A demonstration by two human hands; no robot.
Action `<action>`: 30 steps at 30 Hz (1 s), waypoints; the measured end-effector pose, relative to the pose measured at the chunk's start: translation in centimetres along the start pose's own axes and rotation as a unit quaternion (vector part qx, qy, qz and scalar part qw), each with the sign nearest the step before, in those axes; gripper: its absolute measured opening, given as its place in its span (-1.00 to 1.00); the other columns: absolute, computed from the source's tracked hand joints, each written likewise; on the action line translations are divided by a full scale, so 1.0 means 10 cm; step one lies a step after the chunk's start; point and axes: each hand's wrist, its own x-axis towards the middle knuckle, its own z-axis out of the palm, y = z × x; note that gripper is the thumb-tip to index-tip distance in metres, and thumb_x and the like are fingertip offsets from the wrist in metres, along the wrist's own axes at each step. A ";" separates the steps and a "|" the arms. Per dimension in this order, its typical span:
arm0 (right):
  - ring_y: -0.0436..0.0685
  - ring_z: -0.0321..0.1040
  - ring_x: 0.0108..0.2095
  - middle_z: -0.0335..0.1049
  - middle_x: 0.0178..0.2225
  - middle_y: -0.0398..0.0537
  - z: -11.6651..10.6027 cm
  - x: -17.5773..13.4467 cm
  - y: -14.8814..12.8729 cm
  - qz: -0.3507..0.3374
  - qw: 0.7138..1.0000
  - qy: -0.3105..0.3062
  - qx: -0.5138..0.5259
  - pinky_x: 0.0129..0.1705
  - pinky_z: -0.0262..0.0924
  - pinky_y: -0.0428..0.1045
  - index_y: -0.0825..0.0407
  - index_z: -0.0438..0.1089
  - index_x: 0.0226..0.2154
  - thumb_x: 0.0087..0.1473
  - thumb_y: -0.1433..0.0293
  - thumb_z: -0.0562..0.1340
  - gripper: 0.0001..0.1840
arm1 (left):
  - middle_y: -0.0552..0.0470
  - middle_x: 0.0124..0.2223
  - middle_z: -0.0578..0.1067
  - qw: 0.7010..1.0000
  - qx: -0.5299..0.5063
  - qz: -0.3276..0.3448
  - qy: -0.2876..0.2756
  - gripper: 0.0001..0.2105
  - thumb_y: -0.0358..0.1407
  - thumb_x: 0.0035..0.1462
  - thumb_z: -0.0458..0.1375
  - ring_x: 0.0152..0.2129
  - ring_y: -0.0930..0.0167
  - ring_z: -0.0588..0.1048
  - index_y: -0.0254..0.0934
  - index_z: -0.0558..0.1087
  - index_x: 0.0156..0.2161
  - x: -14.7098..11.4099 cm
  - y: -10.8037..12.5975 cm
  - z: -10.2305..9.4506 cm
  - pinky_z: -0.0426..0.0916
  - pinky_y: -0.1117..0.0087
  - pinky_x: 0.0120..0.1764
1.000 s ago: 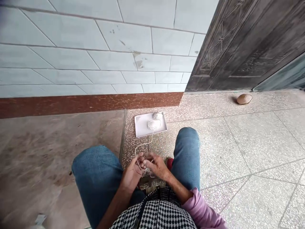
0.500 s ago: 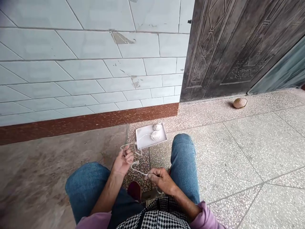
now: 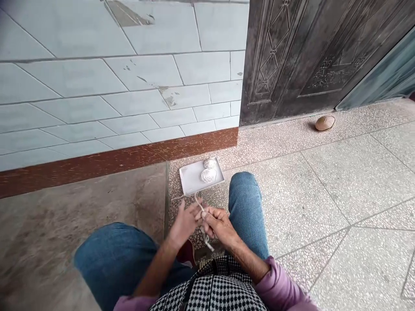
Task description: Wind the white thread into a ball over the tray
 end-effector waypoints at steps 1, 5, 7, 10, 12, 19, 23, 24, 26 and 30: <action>-0.10 -0.04 -0.68 0.20 -0.61 -0.28 0.03 0.06 0.06 -0.005 1.000 0.031 0.003 -0.63 -0.12 -0.13 0.04 0.52 -0.30 0.14 -0.18 0.41 -0.41 | -0.15 -0.23 0.61 0.998 0.049 0.005 -0.044 -0.38 0.22 0.38 0.06 -0.36 0.32 0.60 -0.35 0.52 0.08 -0.14 -0.15 0.03 0.53 0.33 -0.25; -0.05 0.11 -0.62 0.30 -0.54 -0.22 -0.02 0.16 0.13 -0.016 0.995 0.101 0.020 -0.61 0.03 -0.13 0.04 0.50 -0.30 -0.02 -0.16 0.50 -0.39 | -0.01 -0.41 0.55 0.948 0.285 0.046 -0.133 -0.39 0.28 0.15 0.29 -0.62 0.48 0.39 -0.30 0.57 -0.10 -0.61 -0.47 -0.01 0.23 0.46 -0.50; -0.05 0.11 -0.61 0.29 -0.54 -0.21 -0.11 0.15 0.06 -0.033 0.993 0.116 0.014 -0.61 0.02 -0.12 0.04 0.48 -0.32 -0.03 -0.14 0.51 -0.40 | 0.10 -0.56 0.40 0.931 0.336 0.067 -0.127 -0.35 0.33 0.15 0.24 -0.70 0.54 0.20 -0.31 0.57 -0.16 -0.77 -0.45 -0.10 0.05 0.47 -0.56; -0.05 0.07 -0.62 0.26 -0.56 -0.23 -0.27 0.14 -0.15 -0.077 0.985 0.151 -0.004 -0.60 -0.02 -0.12 0.05 0.49 -0.30 -0.03 -0.13 0.51 -0.41 | 0.17 -0.61 0.28 0.923 0.359 0.083 -0.112 -0.36 0.33 0.17 0.20 -0.68 0.55 0.10 -0.31 0.58 -0.19 -0.91 -0.34 -0.27 -0.01 0.46 -0.54; -0.05 0.06 -0.61 0.24 -0.55 -0.25 -0.37 0.15 -0.31 -0.105 0.979 0.173 -0.007 -0.59 -0.02 -0.12 0.05 0.50 -0.26 -0.05 -0.11 0.52 -0.40 | 0.15 -0.59 0.31 0.914 0.378 0.087 -0.116 -0.37 0.32 0.15 0.23 -0.66 0.53 0.15 -0.30 0.58 -0.19 -0.96 -0.25 -0.38 0.05 0.45 -0.52; -0.05 0.10 -0.58 0.26 -0.53 -0.24 -0.51 0.23 -0.78 -0.173 0.966 0.192 0.003 -0.56 0.01 -0.11 0.07 0.52 -0.24 -0.08 0.00 0.56 -0.45 | -0.07 -0.40 0.54 0.881 0.439 0.094 -0.148 -0.45 0.24 0.13 0.29 -0.43 0.37 0.46 -0.31 0.61 -0.30 -1.11 -0.01 -0.49 0.31 0.40 -0.30; -0.05 0.14 -0.56 0.27 -0.53 -0.23 -0.55 0.26 -0.89 -0.202 0.956 0.213 -0.003 -0.54 0.04 -0.11 0.08 0.53 -0.23 -0.09 0.01 0.57 -0.45 | 0.02 -0.45 0.47 0.904 0.406 0.081 -0.111 -0.39 0.29 0.11 0.29 -0.56 0.49 0.31 -0.31 0.64 -0.18 -1.21 0.04 -0.48 0.21 0.47 -0.45; -0.05 0.14 -0.56 0.27 -0.53 -0.23 -0.56 0.26 -0.90 -0.207 0.954 0.218 -0.001 -0.54 0.04 -0.11 0.08 0.53 -0.25 -0.11 0.01 0.57 -0.44 | 0.06 -0.47 0.44 0.917 0.382 0.084 -0.082 -0.37 0.30 0.10 0.30 -0.61 0.54 0.23 -0.31 0.64 -0.13 -1.23 0.05 -0.49 0.13 0.49 -0.50; -0.05 0.14 -0.57 0.27 -0.54 -0.24 -0.59 0.27 -0.89 -0.209 0.952 0.223 0.002 -0.55 0.03 -0.11 0.07 0.52 -0.27 -0.14 0.01 0.58 -0.44 | 0.10 -0.47 0.41 0.937 0.330 0.111 -0.019 -0.34 0.29 0.04 0.36 -0.65 0.60 0.14 -0.31 0.63 -0.07 -1.22 0.08 -0.52 0.03 0.51 -0.56; -0.05 0.16 -0.58 0.29 -0.54 -0.24 -0.62 0.27 -0.84 -0.198 0.958 0.207 -0.008 -0.55 0.05 -0.10 0.06 0.51 -0.27 -0.09 0.01 0.56 -0.47 | 0.00 -0.40 0.57 0.948 0.241 0.194 0.079 -0.25 0.26 -0.17 0.48 -0.65 0.55 0.29 -0.36 0.64 -0.06 -1.11 0.20 -0.57 0.23 0.48 -0.56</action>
